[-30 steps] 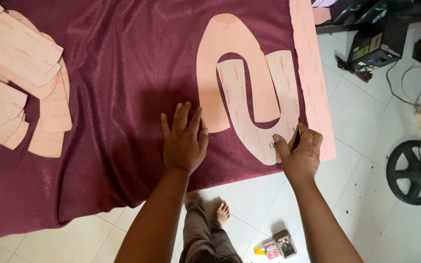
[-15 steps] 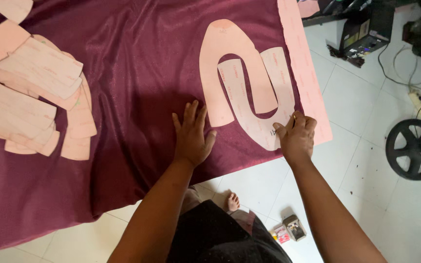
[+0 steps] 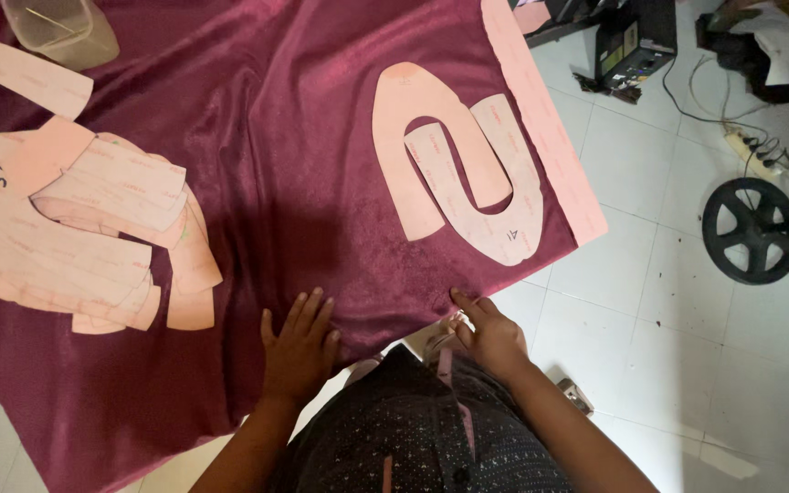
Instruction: The person positions a U-shaped paper pattern on a maroon fabric, smooths the fabric, and secures the pattern with pins. The person then repositions the pattern and continues pinning it in place.
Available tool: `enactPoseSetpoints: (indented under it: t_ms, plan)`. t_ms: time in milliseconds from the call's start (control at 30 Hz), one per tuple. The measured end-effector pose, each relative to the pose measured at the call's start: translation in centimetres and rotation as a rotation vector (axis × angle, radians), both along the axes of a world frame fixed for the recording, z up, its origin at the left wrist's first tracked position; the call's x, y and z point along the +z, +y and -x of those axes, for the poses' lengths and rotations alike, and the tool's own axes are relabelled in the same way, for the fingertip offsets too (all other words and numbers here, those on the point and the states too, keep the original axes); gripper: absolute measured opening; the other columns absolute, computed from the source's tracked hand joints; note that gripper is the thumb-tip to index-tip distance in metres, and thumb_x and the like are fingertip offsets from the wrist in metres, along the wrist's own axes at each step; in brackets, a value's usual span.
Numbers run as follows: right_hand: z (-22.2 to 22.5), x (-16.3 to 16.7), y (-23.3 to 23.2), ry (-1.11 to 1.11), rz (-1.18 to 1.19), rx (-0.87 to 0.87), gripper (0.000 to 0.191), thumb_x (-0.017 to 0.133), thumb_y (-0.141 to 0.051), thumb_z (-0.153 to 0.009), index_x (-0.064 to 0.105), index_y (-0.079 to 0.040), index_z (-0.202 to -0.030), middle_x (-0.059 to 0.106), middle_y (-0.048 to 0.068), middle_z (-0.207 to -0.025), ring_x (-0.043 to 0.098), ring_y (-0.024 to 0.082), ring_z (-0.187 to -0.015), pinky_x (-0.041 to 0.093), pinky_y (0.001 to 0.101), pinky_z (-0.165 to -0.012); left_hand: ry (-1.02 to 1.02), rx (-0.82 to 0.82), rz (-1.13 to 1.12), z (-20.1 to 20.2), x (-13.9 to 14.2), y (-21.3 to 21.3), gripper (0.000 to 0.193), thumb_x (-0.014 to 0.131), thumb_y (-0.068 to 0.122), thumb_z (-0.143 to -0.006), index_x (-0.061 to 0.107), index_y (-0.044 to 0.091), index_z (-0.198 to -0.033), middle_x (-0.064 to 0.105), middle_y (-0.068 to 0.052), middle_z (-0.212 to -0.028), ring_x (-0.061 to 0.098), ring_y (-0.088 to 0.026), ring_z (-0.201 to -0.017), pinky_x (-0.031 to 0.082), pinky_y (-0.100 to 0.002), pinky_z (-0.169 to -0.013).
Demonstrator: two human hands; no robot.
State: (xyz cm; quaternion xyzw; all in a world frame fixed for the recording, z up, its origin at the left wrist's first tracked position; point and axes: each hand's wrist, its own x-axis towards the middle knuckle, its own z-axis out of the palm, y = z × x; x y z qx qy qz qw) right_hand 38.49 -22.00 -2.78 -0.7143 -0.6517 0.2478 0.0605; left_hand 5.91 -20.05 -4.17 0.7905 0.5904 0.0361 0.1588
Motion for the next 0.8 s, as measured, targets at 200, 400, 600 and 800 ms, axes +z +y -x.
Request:
enactPoseSetpoints:
  t_ms: [200, 400, 600, 800]
  plan:
    - [-4.2, 0.8, 5.3, -0.055, -0.097, -0.083, 0.028, 0.065, -0.024, -0.100, 0.070, -0.021, -0.127, 0.070, 0.005, -0.123, 0.072, 0.028, -0.100, 0.060, 0.0405, -0.085, -0.250, 0.146, 0.099, -2.2, 0.3, 5.1, 0.048, 0.055, 0.031, -0.098, 0.057, 0.007, -0.140, 0.048, -0.014, -0.154, 0.041, -0.030, -0.146, 0.028, -0.050, -0.128]
    - [-6.0, 3.3, 16.3, -0.156, -0.337, 0.118, 0.036, 0.061, -0.018, -0.098, 0.066, -0.019, -0.133, 0.062, 0.003, -0.141, 0.067, 0.030, -0.115, 0.057, 0.0417, -0.090, -0.363, 0.279, -0.098, -3.8, 0.9, 12.2, 0.056, 0.055, 0.032, -0.099, 0.051, 0.005, -0.148, 0.032, -0.026, -0.163, 0.027, -0.044, -0.152, 0.019, -0.057, -0.124]
    - [-6.0, 4.7, 27.2, -0.230, -0.148, 0.183, 0.043, 0.051, -0.026, -0.103, 0.054, -0.024, -0.146, 0.048, 0.001, -0.159, 0.063, 0.027, -0.122, 0.054, 0.0436, -0.094, -0.187, 0.407, -0.053, -3.7, 1.0, 16.3, 0.061, 0.045, 0.046, -0.105, 0.040, 0.020, -0.160, 0.018, -0.018, -0.170, 0.012, -0.043, -0.156, 0.003, -0.069, -0.121]
    - [-5.1, 5.0, 34.0, -0.272, -0.034, 0.286, 0.050, 0.047, -0.036, -0.104, 0.048, -0.024, -0.152, 0.038, 0.000, -0.164, 0.060, 0.028, -0.126, 0.051, 0.0449, -0.098, -0.067, 0.507, -0.033, -4.1, 1.2, 18.1, 0.062, 0.038, 0.053, -0.104, 0.038, 0.025, -0.160, 0.016, -0.014, -0.171, 0.008, -0.040, -0.156, -0.002, -0.073, -0.117]
